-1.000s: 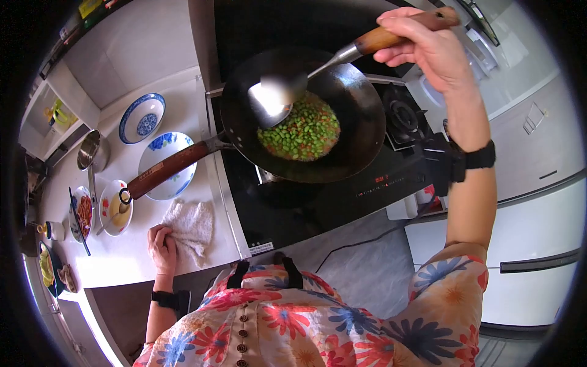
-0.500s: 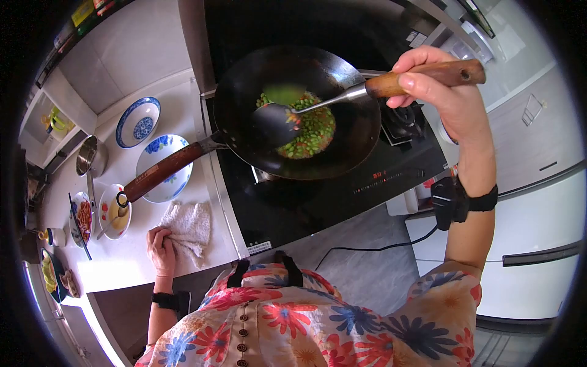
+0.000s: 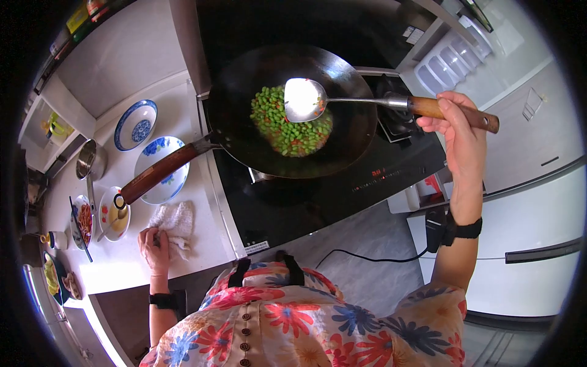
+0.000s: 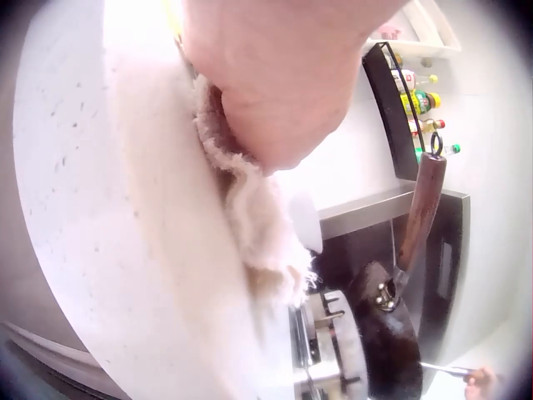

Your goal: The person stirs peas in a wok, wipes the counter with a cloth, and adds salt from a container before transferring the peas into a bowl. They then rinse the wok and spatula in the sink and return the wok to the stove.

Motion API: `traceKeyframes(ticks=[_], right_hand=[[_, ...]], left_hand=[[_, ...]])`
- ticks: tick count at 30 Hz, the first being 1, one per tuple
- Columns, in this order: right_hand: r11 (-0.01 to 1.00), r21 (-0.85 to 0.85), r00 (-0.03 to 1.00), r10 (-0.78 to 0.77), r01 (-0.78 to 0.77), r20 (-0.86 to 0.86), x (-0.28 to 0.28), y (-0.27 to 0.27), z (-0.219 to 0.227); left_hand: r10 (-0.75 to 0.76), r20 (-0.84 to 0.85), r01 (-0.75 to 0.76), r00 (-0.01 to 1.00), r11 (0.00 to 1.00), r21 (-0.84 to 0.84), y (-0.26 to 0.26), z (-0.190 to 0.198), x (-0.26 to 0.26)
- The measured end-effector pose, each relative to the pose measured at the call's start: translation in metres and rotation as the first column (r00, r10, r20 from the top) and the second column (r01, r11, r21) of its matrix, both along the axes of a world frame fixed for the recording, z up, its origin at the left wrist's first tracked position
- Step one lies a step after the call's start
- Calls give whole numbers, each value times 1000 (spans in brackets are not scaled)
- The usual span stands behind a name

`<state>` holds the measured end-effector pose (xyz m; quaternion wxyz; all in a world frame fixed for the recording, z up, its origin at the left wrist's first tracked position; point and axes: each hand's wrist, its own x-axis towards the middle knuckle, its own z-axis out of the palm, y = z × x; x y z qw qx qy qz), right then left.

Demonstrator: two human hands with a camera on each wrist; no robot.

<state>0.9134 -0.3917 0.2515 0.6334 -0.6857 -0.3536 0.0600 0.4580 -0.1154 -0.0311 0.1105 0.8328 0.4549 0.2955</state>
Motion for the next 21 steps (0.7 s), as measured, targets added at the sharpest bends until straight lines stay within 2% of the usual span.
traceKeyframes(ticks=[5, 11, 15, 18, 21], right_hand=[[995, 95, 999, -10, 15, -46, -3, -6, -22], [993, 115, 994, 14, -2, -111, -4, -4, -46], [986, 161, 979, 1, 33, -205, 0, -6, -63], [979, 189, 956, -22, 80, -292, 2, -10, -71], [971, 202, 928, -48, 131, -370, 4, -15, -73]], left_hand=[[13, -60, -13, 998, 1000, 0, -2, 6, 2], [27, -90, -26, 996, 1000, 6, -10, 14, 3], [35, -86, -32, 996, 999, 31, -27, 40, 18], [-47, 0, 47, 999, 999, 25, -40, 60, 35], [-150, 35, 145, 988, 981, 128, -51, 90, 60]])
